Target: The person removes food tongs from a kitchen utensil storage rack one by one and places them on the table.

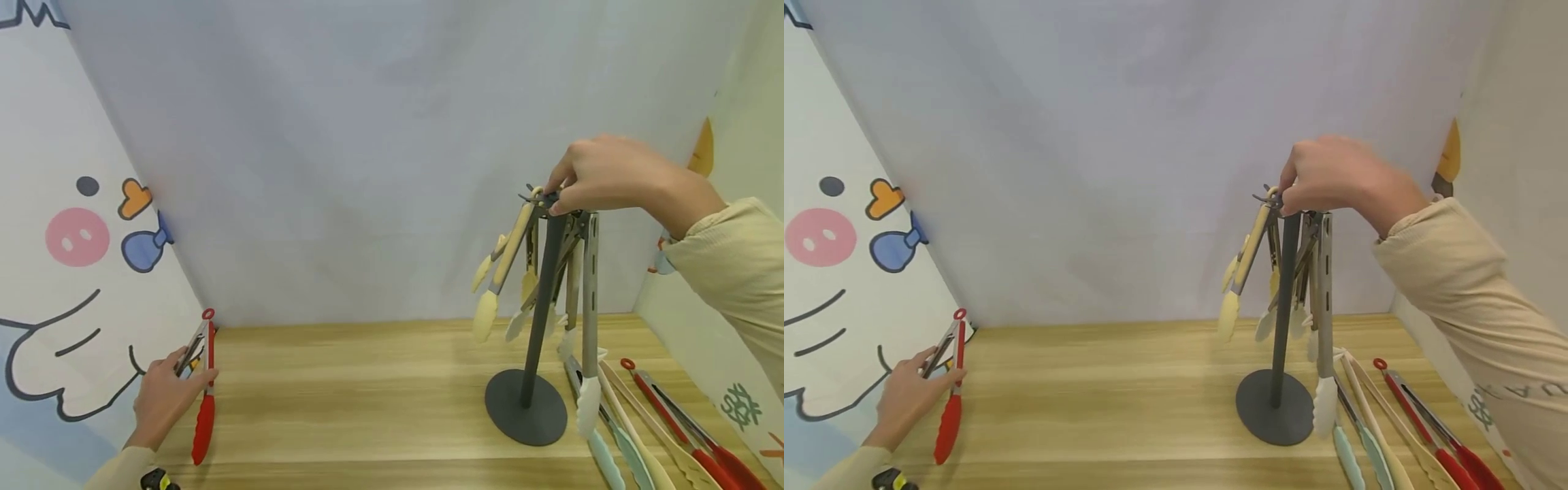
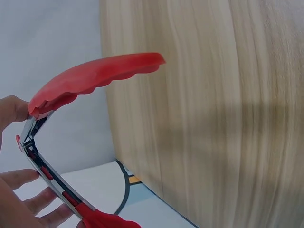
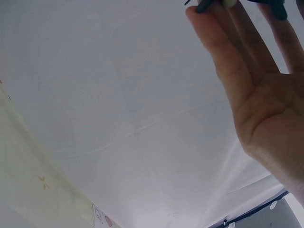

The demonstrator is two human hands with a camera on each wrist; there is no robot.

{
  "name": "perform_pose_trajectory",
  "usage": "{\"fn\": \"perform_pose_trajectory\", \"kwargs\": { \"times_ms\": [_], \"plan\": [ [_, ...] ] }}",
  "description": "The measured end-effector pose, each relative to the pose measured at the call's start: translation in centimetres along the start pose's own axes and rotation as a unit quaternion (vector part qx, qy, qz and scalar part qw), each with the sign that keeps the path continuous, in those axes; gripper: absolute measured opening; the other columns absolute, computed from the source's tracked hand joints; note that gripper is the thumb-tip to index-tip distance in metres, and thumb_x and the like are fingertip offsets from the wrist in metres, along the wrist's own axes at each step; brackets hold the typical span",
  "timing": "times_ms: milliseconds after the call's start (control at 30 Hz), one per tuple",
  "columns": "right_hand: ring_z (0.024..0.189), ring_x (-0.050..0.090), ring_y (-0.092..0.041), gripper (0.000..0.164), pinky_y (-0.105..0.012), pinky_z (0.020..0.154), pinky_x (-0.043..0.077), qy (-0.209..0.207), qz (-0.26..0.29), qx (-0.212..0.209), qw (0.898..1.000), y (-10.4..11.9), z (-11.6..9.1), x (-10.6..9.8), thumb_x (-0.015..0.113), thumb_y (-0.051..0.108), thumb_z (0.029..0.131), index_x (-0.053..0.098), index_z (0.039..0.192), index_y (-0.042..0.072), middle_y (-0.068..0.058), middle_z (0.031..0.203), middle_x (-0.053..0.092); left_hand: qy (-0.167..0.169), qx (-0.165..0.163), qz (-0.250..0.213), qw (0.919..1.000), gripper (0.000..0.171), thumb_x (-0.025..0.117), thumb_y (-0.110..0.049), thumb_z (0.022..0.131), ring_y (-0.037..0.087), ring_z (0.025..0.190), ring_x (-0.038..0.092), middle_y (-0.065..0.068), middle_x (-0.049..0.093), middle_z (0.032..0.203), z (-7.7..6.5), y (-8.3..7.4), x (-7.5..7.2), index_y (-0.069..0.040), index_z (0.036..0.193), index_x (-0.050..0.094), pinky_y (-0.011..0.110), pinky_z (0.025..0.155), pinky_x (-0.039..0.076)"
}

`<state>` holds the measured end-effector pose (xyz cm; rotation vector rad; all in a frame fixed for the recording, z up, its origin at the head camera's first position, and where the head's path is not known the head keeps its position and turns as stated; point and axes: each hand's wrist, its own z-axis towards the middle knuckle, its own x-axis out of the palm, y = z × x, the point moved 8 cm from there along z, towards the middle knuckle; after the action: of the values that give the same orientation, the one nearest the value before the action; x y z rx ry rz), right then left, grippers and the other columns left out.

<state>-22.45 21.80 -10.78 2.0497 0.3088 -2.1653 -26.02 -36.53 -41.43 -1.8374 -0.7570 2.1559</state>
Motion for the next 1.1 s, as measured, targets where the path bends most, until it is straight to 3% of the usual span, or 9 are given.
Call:
{"fn": "perform_pose_trajectory", "kwargs": {
  "times_ms": [300,500,733,1100],
  "plan": [
    [0.095,0.062,-0.035,0.042,-0.052,0.075,0.047,-0.006,0.006,-0.008,1.0,-0.1,-0.1,0.1,0.067,0.028,0.083,0.067,0.116,0.004,-0.022,0.109,0.065,0.004,-0.014,0.007,0.9999,0.093,0.063,-0.059,0.081,0.045,0.095,0.049,0.034,0.044,0.114,0.5,1.6,-0.2,0.006,0.141,0.035,0.058,0.062,0.043],
    [0.093,0.062,-0.034,0.042,-0.052,0.074,0.047,-0.001,0.004,-0.009,1.0,-0.6,-0.1,0.0,0.067,0.028,0.084,0.067,0.117,0.003,-0.021,0.108,0.066,0.011,-0.018,0.017,0.9996,0.093,0.063,-0.057,0.081,0.048,0.103,0.046,0.035,0.044,0.117,0.9,2.5,0.0,0.009,0.139,0.035,0.062,0.068,0.042],
    [0.095,0.062,-0.035,0.043,-0.054,0.076,0.046,0.005,0.005,-0.004,1.0,-1.0,-0.2,0.0,0.068,0.029,0.084,0.066,0.118,0.003,-0.02,0.108,0.066,0.011,-0.012,0.029,0.9994,0.091,0.066,-0.055,0.08,0.047,0.097,0.049,0.035,0.047,0.109,1.4,3.1,0.2,0.01,0.137,0.038,0.056,0.063,0.044],
    [0.096,0.061,-0.036,0.042,-0.054,0.077,0.046,0.01,0.018,-0.016,1.0,-1.1,-0.4,-0.1,0.069,0.026,0.085,0.066,0.118,0.001,-0.021,0.108,0.065,0.052,0.005,0.04,0.9979,0.093,0.06,-0.06,0.082,0.055,0.106,0.045,0.04,0.042,0.123,1.5,3.9,1.7,0.013,0.135,0.038,0.064,0.07,0.043]
  ]
}}
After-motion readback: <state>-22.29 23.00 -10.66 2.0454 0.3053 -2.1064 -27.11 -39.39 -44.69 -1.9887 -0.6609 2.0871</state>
